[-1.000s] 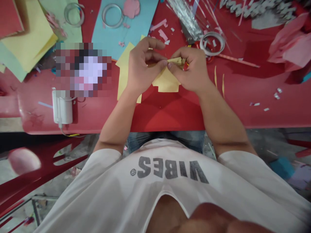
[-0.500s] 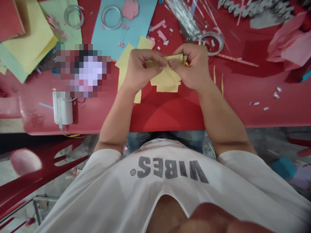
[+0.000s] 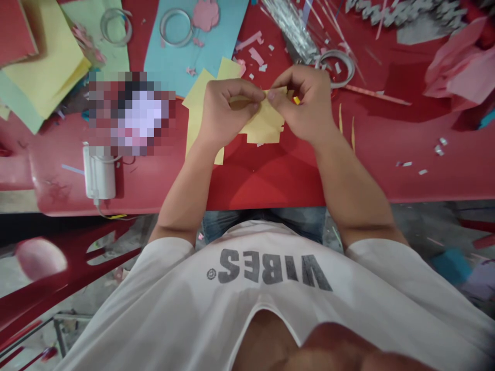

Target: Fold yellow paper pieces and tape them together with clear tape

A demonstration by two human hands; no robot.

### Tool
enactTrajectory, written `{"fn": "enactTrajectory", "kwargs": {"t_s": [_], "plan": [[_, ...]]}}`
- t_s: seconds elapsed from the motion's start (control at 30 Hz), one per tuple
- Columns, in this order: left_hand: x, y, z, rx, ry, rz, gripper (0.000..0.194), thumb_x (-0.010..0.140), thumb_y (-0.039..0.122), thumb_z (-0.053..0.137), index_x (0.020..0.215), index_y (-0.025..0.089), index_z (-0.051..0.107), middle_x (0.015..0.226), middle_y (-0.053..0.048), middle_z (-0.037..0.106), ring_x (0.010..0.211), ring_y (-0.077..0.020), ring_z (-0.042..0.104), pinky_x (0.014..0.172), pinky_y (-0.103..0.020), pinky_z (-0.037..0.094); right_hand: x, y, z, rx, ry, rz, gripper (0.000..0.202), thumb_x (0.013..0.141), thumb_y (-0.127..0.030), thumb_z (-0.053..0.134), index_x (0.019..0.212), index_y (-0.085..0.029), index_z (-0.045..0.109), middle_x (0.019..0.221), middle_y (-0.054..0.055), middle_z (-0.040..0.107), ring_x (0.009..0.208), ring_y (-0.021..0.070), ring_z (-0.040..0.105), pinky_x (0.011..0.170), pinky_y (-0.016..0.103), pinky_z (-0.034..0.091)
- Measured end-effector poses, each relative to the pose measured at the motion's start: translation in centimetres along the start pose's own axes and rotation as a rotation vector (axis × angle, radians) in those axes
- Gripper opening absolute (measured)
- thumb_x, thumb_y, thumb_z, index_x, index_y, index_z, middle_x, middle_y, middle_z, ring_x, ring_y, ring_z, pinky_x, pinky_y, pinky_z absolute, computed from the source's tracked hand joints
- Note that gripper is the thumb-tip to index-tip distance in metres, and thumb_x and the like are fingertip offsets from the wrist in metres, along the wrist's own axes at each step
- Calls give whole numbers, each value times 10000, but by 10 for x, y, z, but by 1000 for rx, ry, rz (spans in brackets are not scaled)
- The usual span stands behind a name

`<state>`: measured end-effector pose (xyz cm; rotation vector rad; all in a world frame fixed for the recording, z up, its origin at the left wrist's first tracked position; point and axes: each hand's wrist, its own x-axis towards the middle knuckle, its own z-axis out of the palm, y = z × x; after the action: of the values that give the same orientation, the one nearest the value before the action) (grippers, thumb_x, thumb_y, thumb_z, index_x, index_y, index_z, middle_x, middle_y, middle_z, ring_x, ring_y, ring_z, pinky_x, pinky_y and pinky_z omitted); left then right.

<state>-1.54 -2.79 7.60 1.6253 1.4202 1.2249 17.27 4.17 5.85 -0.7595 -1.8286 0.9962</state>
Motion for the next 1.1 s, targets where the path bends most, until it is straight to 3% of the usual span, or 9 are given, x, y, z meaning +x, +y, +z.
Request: {"fn": "enactTrajectory", "kwargs": {"t_s": [0.1, 0.2, 0.3, 0.4, 0.53, 0.63, 0.83, 0.97, 1.1], "plan": [[1, -5, 1, -41, 2, 36, 151, 824, 326, 759, 914, 447, 751, 1015, 70, 768, 1016, -249, 707, 971, -525, 613, 6, 10, -5, 59, 140, -23, 172, 939, -358, 724, 784, -305, 671, 705, -17, 619, 639, 185, 532, 607, 366, 383], [3, -11, 1, -56, 30, 46, 170, 817, 321, 761, 938, 440, 755, 1033, 53, 770, 1056, -282, 706, 974, -544, 601, 16, 30, -17, 127, 284, -33, 143, 965, -228, 645, 842, -300, 655, 693, -20, 620, 627, 191, 581, 631, 369, 448], [4, -16, 1, -64, 18, 39, 168, 817, 385, 784, 982, 396, 753, 1074, 40, 767, 1091, -289, 690, 1008, -549, 572, 22, 51, -34, 25, 367, -39, 224, 935, -103, 579, 834, -298, 624, 681, -33, 590, 606, 168, 577, 615, 345, 457], [4, -20, 0, -51, -8, 11, 198, 825, 451, 779, 1008, 387, 738, 1120, 46, 760, 1123, -280, 675, 1048, -550, 544, 22, 63, -50, -292, 322, -10, 295, 824, 9, 569, 850, -270, 660, 784, -2, 654, 713, 177, 612, 654, 342, 440], [5, -24, 1, -24, 62, -62, 122, 835, 447, 735, 950, 423, 705, 1060, 57, 753, 1032, -256, 697, 971, -527, 591, 15, 66, -56, -539, 127, 60, 279, 810, -38, 629, 891, -299, 683, 782, -21, 672, 696, 181, 587, 696, 369, 435], [7, -22, 1, -15, 92, -134, 124, 800, 509, 754, 864, 457, 660, 994, 72, 739, 995, -259, 700, 912, -521, 599, 10, 66, -49, -546, 29, 25, 235, 844, -143, 671, 931, -361, 677, 819, -42, 696, 724, 199, 576, 719, 392, 430], [7, -1, 2, -70, 101, -265, 543, 696, 744, 809, 919, 319, 554, 875, 62, 699, 864, -160, 624, 793, -439, 554, 8, 71, -44, -509, 16, 34, 158, 874, -260, 676, 952, -398, 679, 845, -36, 700, 737, 218, 579, 721, 415, 422], [4, 6, 2, -95, 75, -304, 485, 694, 590, 814, 1039, 409, 524, 912, 84, 718, 905, -207, 686, 795, -462, 580, 13, 66, -51, -495, 93, 27, 167, 876, -212, 685, 930, -369, 677, 841, -34, 693, 744, 199, 572, 734, 398, 429], [5, -11, 5, -33, 72, -293, 385, 717, 528, 750, 1047, 506, 551, 979, 113, 750, 1008, -268, 711, 842, -524, 570, 14, 46, -41, -170, 51, -42, 38, 934, -278, 685, 957, -308, 688, 833, -26, 663, 717, 162, 556, 660, 355, 397]]}}
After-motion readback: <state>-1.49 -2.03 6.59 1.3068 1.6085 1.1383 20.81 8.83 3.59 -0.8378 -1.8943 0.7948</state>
